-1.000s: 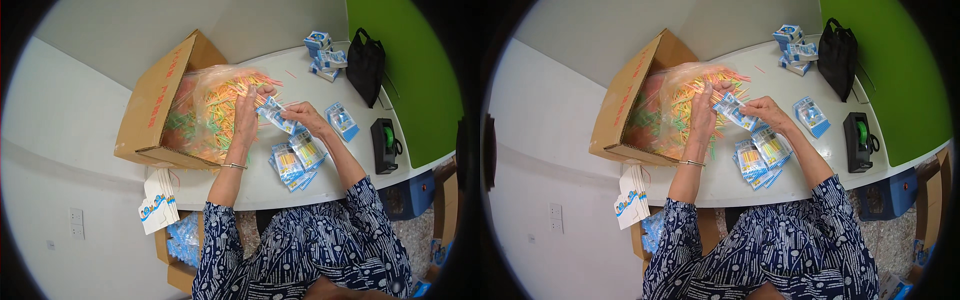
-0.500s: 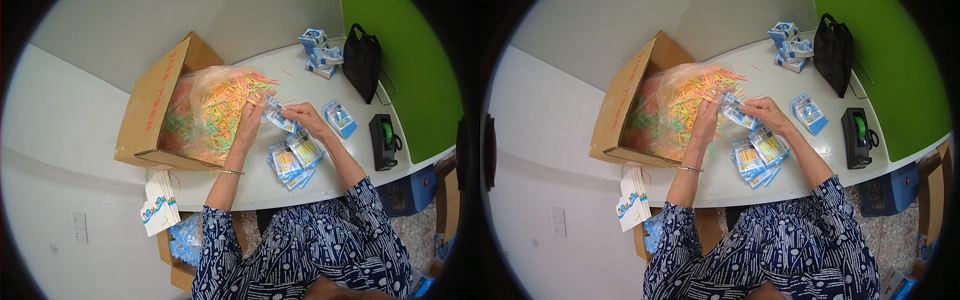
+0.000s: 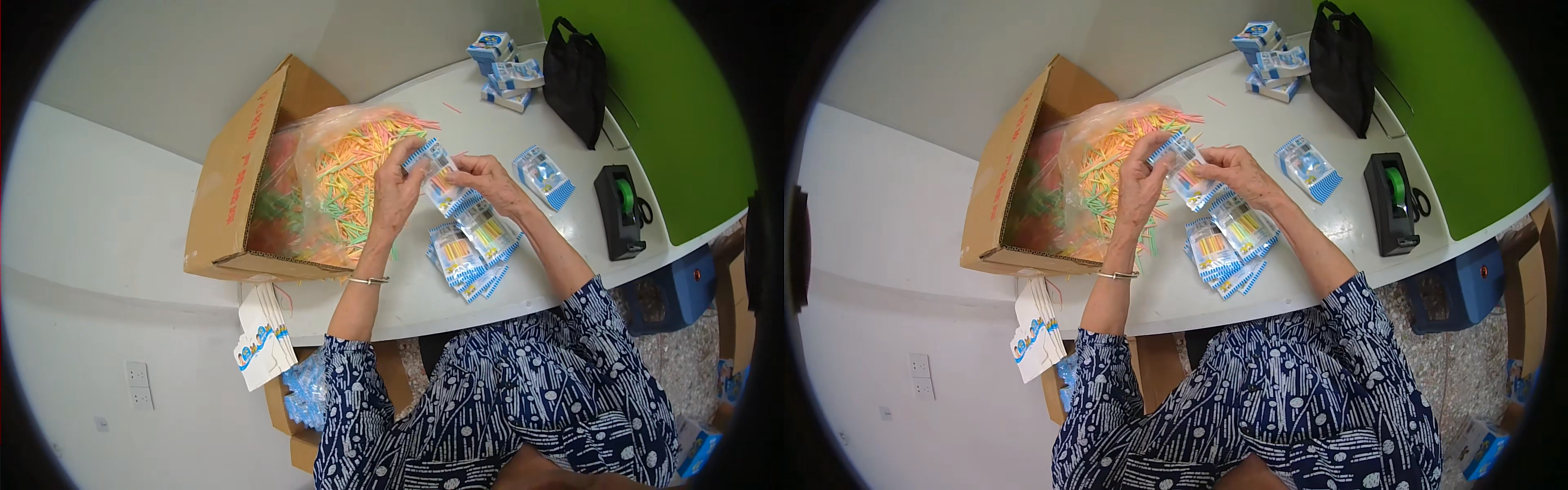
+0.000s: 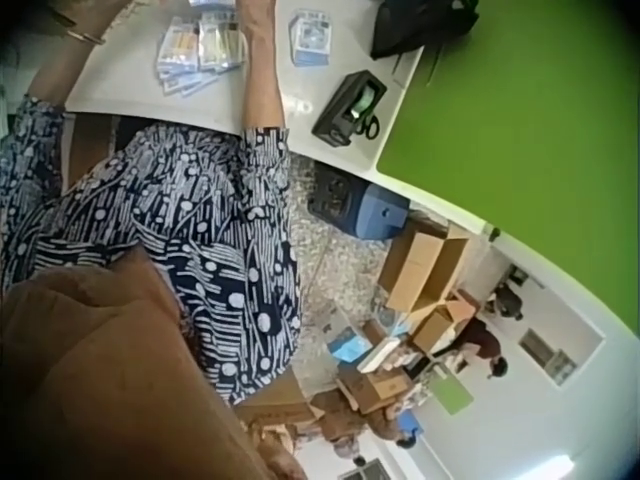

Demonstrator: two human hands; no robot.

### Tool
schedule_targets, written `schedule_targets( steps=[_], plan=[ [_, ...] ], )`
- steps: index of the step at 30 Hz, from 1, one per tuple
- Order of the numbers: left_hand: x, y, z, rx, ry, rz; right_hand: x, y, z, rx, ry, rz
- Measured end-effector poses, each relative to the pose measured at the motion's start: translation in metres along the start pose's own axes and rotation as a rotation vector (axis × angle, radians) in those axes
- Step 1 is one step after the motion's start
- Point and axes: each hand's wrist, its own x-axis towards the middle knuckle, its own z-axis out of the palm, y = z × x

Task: Pack small product packets into plastic sleeves and then into a larger shipping box.

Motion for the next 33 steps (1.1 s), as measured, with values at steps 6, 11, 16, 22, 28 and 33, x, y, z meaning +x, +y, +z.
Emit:
schedule_targets(
  steps=[6,11,16,22,28,33],
  plan=[
    [-0.001,0.017,0.014,-0.193,-0.047,-0.057,-0.003,-0.004,-0.017,-0.175,-0.121,0.149],
    [-0.001,0.018,0.021,-0.154,-0.144,-0.098,-0.016,-0.015,-0.020,-0.194,-0.103,0.147],
    [-0.007,0.011,0.035,-0.080,-0.174,-0.050,-0.029,-0.009,-0.033,-0.203,-0.140,0.153],
    [-0.034,0.011,0.065,-0.077,-0.132,-0.082,-0.058,-0.008,-0.060,-0.392,-0.144,0.206],
    [-0.073,-0.007,0.060,0.656,0.021,0.200,-0.086,0.019,-0.049,-0.917,0.172,0.088],
    [-0.114,-0.017,0.029,0.553,0.066,-0.209,-0.091,0.030,-0.038,-1.011,0.239,0.097]
  ],
)
